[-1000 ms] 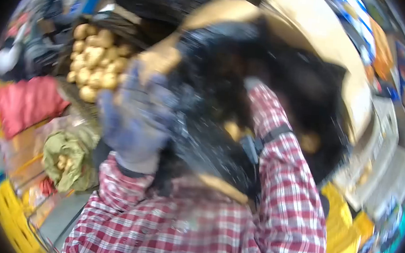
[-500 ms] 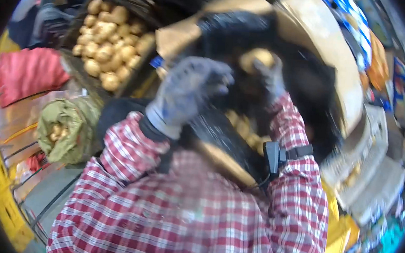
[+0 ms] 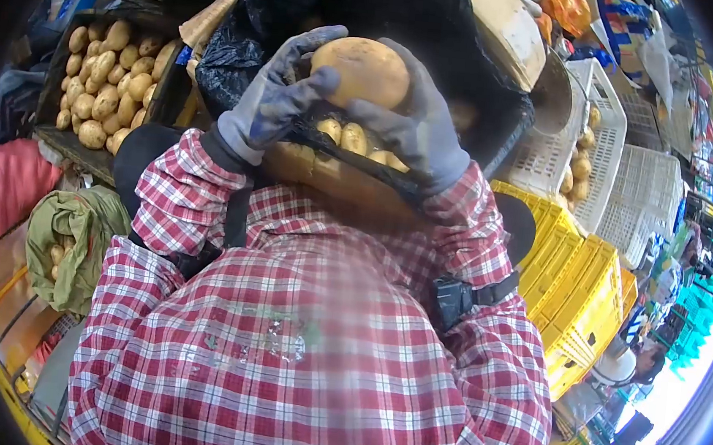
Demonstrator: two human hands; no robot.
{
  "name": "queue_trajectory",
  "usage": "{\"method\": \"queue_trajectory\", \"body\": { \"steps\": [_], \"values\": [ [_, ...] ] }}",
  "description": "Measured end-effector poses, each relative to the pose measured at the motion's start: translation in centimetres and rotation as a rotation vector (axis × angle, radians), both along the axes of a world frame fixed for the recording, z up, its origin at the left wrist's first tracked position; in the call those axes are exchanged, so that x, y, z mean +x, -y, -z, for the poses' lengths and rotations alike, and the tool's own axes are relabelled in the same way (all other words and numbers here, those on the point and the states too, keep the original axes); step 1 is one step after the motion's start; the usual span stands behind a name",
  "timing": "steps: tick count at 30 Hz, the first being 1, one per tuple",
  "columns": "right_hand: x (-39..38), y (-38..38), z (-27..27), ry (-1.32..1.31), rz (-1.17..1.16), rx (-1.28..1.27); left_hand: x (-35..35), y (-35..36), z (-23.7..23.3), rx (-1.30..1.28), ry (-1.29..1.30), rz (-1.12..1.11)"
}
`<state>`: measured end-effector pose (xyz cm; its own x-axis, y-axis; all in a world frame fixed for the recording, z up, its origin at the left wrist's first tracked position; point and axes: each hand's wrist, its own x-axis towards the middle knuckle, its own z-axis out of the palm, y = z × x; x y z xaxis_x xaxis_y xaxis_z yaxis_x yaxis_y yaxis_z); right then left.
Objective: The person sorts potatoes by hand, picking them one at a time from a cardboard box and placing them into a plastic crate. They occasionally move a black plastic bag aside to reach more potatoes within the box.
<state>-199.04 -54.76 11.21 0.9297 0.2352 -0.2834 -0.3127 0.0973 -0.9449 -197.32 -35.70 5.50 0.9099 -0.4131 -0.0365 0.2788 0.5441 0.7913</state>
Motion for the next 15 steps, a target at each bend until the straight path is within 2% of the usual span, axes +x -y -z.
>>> {"method": "queue_trajectory", "body": {
  "steps": [2,7,9,11,12,13,15],
  "values": [
    [0.4,0.4,-0.4,-0.005,-0.006,-0.037,0.5,0.2,-0.1,0.065,-0.022,0.002],
    [-0.4,0.6,0.4,-0.017,0.025,0.104,-0.1,-0.2,-0.4,0.065,0.008,0.018],
    [0.3,0.5,1.1,0.025,0.027,0.091,0.4,0.3,-0.3,0.111,0.097,-0.015],
    [-0.2,0.8,1.9,-0.06,0.077,0.243,0.4,1.0,0.6,0.152,0.217,-0.045],
    [-0.3,0.2,0.6,-0.021,0.101,0.247,0.3,0.9,0.0,0.17,0.216,-0.016],
    [-0.1,0.3,1.3,0.036,0.101,0.068,0.5,0.9,-0.1,0.272,0.303,-0.035],
    [-0.1,0.8,2.2,-0.008,0.156,0.103,0.7,1.0,0.5,0.342,0.33,-0.003]
  ]
}}
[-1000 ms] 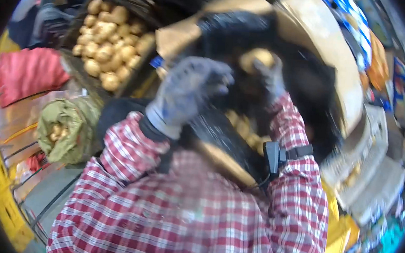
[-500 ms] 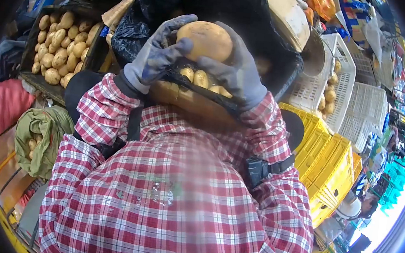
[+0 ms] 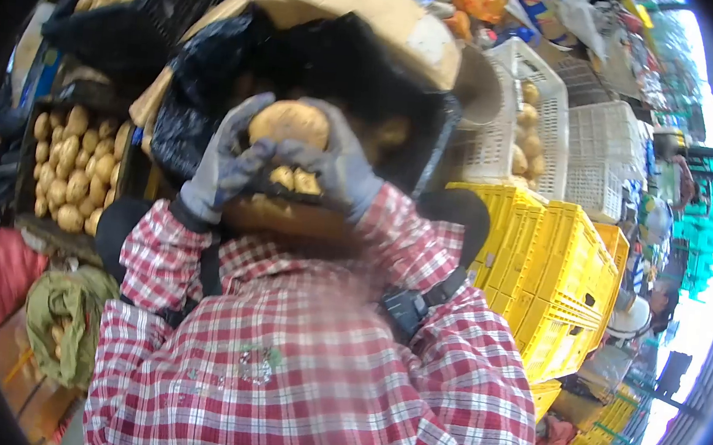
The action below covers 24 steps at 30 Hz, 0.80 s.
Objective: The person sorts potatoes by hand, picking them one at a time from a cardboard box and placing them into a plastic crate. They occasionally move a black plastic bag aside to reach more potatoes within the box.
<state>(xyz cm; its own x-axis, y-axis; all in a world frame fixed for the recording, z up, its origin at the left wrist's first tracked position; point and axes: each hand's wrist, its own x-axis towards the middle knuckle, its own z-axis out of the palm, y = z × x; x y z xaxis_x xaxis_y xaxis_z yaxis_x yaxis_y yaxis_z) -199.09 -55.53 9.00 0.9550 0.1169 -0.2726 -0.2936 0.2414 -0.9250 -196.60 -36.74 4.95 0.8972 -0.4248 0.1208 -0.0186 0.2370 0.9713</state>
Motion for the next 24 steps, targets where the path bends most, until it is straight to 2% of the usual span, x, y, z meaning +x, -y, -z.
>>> {"method": "queue_trajectory", "body": {
  "steps": [2,3,4,6,8,9,11,13,14,15,16,17,20,21,22,24],
  "values": [
    [-0.7,0.8,-1.7,-0.044,0.045,-0.04,-0.1,0.0,-0.4,0.034,-0.077,0.072],
    [-0.5,2.5,-0.9,0.363,-0.007,-0.329,-0.4,0.1,-0.6,-0.007,-0.159,0.082],
    [-0.1,3.8,-0.6,0.757,0.067,-0.638,0.0,-0.2,0.2,-0.062,-0.267,0.082],
    [-0.7,7.5,-2.1,0.327,0.309,-0.354,0.2,-0.5,0.2,-0.063,-0.367,0.021],
    [0.8,12.8,-3.6,0.33,0.53,-0.549,1.2,-0.4,1.0,-0.085,-0.453,-0.011],
    [0.7,14.9,-4.7,0.427,0.637,-0.539,1.5,-0.9,1.1,-0.094,-0.48,-0.039],
    [0.7,21.8,-6.1,0.455,0.677,-0.8,1.2,-0.9,0.1,-0.236,-0.444,0.009],
    [0.1,28.8,-6.2,0.427,0.701,-1.014,1.4,-1.4,1.8,-0.306,-0.488,0.056],
    [-0.4,31.6,-5.4,0.407,0.736,-1.014,1.4,-1.6,2.3,-0.324,-0.536,0.064],
    [-0.5,33.9,-4.3,0.426,0.795,-0.81,1.4,-1.6,3.4,-0.388,-0.554,0.072],
    [-0.2,37.1,-1.9,0.471,0.916,-0.908,2.0,-1.5,4.6,-0.37,-0.654,0.065],
    [-0.2,32.6,-5.0,0.411,0.919,-0.837,2.3,-1.7,4.5,-0.364,-0.682,0.117],
    [0.5,33.7,-1.5,0.496,0.912,-0.756,2.5,-1.6,4.2,-0.377,-0.724,0.139],
    [0.6,32.3,-1.5,0.438,0.886,-0.821,2.4,-1.4,3.4,-0.313,-0.711,0.093],
    [1.0,31.1,-1.0,0.405,0.845,-0.687,2.2,-1.2,2.5,-0.243,-0.713,0.054],
    [2.1,30.1,-0.5,0.397,0.764,-0.883,2.0,-1.1,2.1,-0.22,-0.709,0.022]
  ]
}}
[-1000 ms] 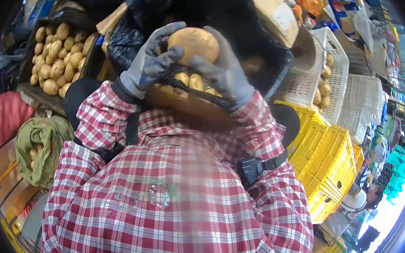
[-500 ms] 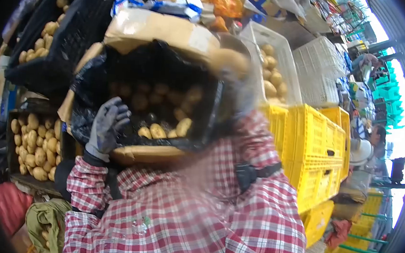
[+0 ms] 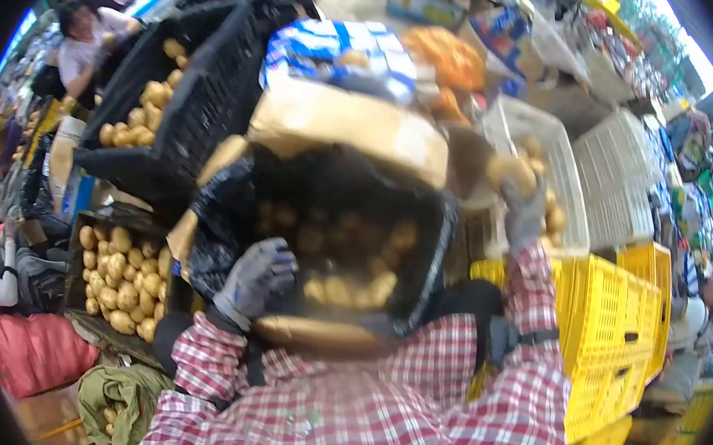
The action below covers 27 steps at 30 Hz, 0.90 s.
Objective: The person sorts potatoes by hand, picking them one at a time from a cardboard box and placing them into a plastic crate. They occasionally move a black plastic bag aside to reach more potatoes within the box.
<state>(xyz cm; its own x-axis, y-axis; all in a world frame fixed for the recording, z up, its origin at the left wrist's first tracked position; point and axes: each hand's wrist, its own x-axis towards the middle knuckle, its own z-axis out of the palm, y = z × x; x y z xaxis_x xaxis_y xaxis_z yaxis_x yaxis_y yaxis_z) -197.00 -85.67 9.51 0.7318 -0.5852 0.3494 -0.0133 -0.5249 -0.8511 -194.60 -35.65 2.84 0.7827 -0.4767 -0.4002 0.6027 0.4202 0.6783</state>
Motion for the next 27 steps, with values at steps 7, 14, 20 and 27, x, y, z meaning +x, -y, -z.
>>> {"method": "queue_trajectory", "body": {
  "steps": [7,14,20,27],
  "values": [
    [9.0,3.3,4.6,-0.163,-0.202,-0.726,0.8,-0.3,-0.5,0.088,0.106,-0.319],
    [13.6,-22.2,4.6,-0.707,-1.118,-0.432,2.6,-3.0,-3.4,0.039,0.324,-0.649],
    [14.6,-31.4,24.0,-1.132,-1.137,-0.784,1.9,-3.2,-2.1,0.064,0.221,-0.72],
    [13.3,-33.1,31.8,-1.377,-1.059,-0.804,1.7,-3.4,-1.8,0.132,0.068,-0.68]
  ]
}}
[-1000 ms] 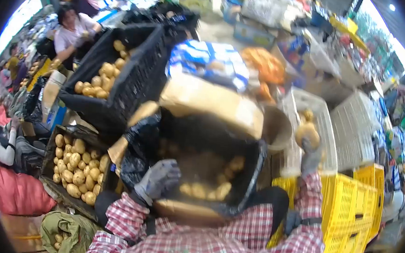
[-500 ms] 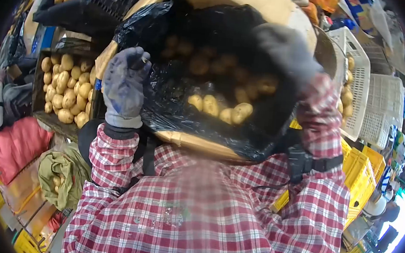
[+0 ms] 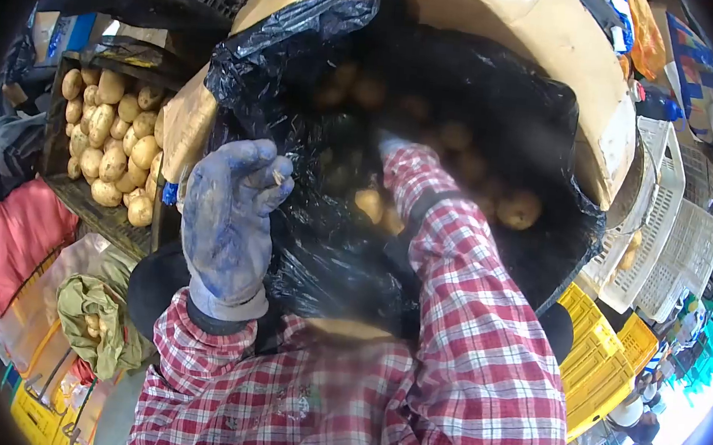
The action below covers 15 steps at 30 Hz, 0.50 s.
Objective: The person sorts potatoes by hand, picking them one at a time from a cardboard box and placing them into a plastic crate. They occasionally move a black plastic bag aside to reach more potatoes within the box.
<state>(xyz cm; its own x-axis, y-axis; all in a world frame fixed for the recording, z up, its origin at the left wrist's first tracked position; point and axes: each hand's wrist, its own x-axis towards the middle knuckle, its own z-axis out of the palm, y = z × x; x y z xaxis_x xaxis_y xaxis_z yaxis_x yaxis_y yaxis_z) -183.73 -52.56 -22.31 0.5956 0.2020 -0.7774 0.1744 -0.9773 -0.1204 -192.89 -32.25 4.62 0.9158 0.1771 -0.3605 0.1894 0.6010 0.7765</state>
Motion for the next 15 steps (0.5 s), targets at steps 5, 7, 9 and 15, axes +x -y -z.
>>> {"method": "queue_trajectory", "body": {
  "steps": [5,7,9,15],
  "values": [
    [0.8,1.0,-2.9,-0.049,0.11,0.202,0.1,0.1,-0.7,-0.063,0.003,-0.002],
    [0.5,2.0,-6.1,-0.089,0.276,0.45,-0.2,0.1,-0.9,-0.097,-0.005,-0.008],
    [0.4,3.4,-10.7,-0.199,0.496,0.81,-0.2,-0.1,-0.5,-0.126,0.011,-0.003],
    [-4.0,4.5,-27.9,-0.437,0.854,1.497,-0.2,1.8,0.4,0.169,0.239,-0.006]
  ]
}}
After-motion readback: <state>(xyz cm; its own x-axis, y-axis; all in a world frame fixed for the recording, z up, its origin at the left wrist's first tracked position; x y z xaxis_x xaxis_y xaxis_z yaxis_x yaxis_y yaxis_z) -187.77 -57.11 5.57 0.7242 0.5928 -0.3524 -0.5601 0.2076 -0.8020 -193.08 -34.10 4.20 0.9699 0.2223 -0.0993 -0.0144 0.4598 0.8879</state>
